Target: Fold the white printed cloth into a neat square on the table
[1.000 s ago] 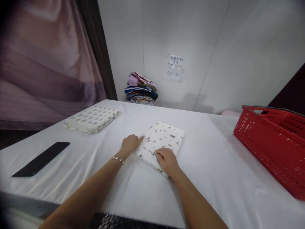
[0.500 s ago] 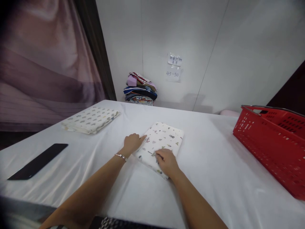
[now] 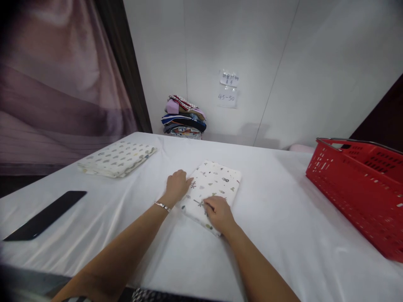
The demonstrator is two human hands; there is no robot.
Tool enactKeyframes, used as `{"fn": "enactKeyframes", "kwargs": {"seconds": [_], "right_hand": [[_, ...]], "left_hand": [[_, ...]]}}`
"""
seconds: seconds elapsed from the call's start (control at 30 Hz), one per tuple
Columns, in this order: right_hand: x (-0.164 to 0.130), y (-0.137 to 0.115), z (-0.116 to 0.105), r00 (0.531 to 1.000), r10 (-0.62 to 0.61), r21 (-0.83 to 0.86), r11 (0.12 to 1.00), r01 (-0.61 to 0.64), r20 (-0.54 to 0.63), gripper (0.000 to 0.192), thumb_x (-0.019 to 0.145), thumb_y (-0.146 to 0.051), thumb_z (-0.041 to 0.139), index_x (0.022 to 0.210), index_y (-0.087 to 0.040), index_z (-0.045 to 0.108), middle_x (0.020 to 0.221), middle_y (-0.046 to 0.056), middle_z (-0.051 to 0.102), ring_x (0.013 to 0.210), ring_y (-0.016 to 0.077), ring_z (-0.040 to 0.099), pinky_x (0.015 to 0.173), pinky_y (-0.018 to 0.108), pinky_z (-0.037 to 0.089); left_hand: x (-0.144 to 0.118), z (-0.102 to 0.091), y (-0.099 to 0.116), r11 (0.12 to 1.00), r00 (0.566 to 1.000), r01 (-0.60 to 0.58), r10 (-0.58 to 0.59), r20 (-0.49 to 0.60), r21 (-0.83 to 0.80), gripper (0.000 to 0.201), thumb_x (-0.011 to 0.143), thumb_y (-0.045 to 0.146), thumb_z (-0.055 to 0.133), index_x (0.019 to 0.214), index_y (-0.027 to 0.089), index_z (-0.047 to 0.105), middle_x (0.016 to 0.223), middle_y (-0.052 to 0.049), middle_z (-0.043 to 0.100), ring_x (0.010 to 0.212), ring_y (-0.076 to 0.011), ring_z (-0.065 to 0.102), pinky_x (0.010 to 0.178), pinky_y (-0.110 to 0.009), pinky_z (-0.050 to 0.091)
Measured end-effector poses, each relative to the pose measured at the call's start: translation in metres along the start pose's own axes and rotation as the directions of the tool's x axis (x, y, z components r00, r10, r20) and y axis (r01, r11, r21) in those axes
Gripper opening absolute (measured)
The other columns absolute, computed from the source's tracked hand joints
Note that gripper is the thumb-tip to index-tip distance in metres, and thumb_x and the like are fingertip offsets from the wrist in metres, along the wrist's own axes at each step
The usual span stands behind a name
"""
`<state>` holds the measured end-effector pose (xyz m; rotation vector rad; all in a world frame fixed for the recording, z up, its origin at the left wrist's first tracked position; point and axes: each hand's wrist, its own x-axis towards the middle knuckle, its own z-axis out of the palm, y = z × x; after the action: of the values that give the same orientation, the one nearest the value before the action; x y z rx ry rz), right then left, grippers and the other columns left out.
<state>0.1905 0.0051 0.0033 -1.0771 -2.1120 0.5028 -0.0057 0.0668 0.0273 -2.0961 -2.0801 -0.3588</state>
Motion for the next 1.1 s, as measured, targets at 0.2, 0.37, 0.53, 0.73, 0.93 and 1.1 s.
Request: {"fn": "enactKeyframes", "kwargs": {"seconds": [0.2,0.37,0.53,0.73,0.93,1.1], "right_hand": [[0.000,-0.003,-0.001,1.000,-0.012,-0.002,1.000,0.012,0.018,0.021,0.086,-0.021,0.045,0.089,-0.024,0.066,0.085,0.002,0.067,0.081,0.0174,0.059,0.080,0.032,0.042],[-0.002,-0.002,0.000,1.000,-0.010,-0.024,1.000,0.010,0.021,0.022,0.086,-0.023,0.046,0.093,-0.026,0.067,0.092,0.003,0.068,0.089,0.0195,0.059,0.085,0.036,0.042],[-0.001,-0.008,-0.005,0.996,-0.041,-0.034,0.998,0.044,0.081,0.024,0.088,-0.023,0.043,0.090,-0.024,0.066,0.083,0.002,0.067,0.084,0.0182,0.060,0.081,0.034,0.044],[-0.016,-0.025,-0.001,0.969,-0.096,-0.199,0.970,0.143,0.229,0.034,0.087,-0.036,0.049,0.118,-0.024,0.057,0.128,0.009,0.054,0.121,0.0260,0.046,0.100,0.046,0.032],[-0.046,-0.038,0.021,0.963,-0.063,-0.355,0.922,0.157,0.262,0.059,0.083,-0.031,0.054,0.137,-0.014,0.037,0.144,0.016,0.032,0.133,0.0317,0.027,0.108,0.055,0.018],[-0.064,-0.054,0.012,0.964,-0.088,-0.307,0.937,0.166,0.252,0.041,0.085,-0.026,0.050,0.125,-0.018,0.051,0.140,0.012,0.041,0.133,0.0268,0.030,0.109,0.051,0.019]], "left_hand": [[-0.005,0.016,0.003,0.960,0.959,-0.216,0.243,0.146,-0.179,0.048,0.091,0.046,0.032,0.131,0.021,0.041,0.147,-0.007,0.031,0.134,-0.0230,0.028,0.104,-0.040,0.028],[-0.003,0.023,-0.002,0.960,0.962,-0.151,0.197,0.187,-0.235,0.051,0.091,0.045,0.030,0.135,0.019,0.037,0.149,-0.007,0.027,0.135,-0.0209,0.025,0.105,-0.036,0.028],[-0.005,0.024,0.000,0.961,0.967,-0.155,0.195,0.165,-0.229,0.053,0.091,0.045,0.031,0.134,0.016,0.037,0.148,-0.008,0.028,0.134,-0.0206,0.028,0.105,-0.034,0.029],[-0.004,0.021,0.001,0.967,0.965,-0.144,0.184,0.186,-0.210,0.051,0.091,0.043,0.031,0.134,0.018,0.038,0.149,-0.007,0.026,0.131,-0.0212,0.032,0.103,-0.034,0.031],[-0.004,0.020,0.002,0.971,0.963,-0.151,0.187,0.195,-0.184,0.053,0.091,0.046,0.028,0.135,0.018,0.037,0.149,-0.007,0.025,0.127,-0.0243,0.037,0.100,-0.037,0.033],[-0.003,0.015,0.002,0.963,0.967,-0.146,0.188,0.173,-0.226,0.048,0.090,0.045,0.030,0.131,0.022,0.040,0.148,-0.006,0.028,0.123,-0.0238,0.042,0.097,-0.037,0.036]]}}
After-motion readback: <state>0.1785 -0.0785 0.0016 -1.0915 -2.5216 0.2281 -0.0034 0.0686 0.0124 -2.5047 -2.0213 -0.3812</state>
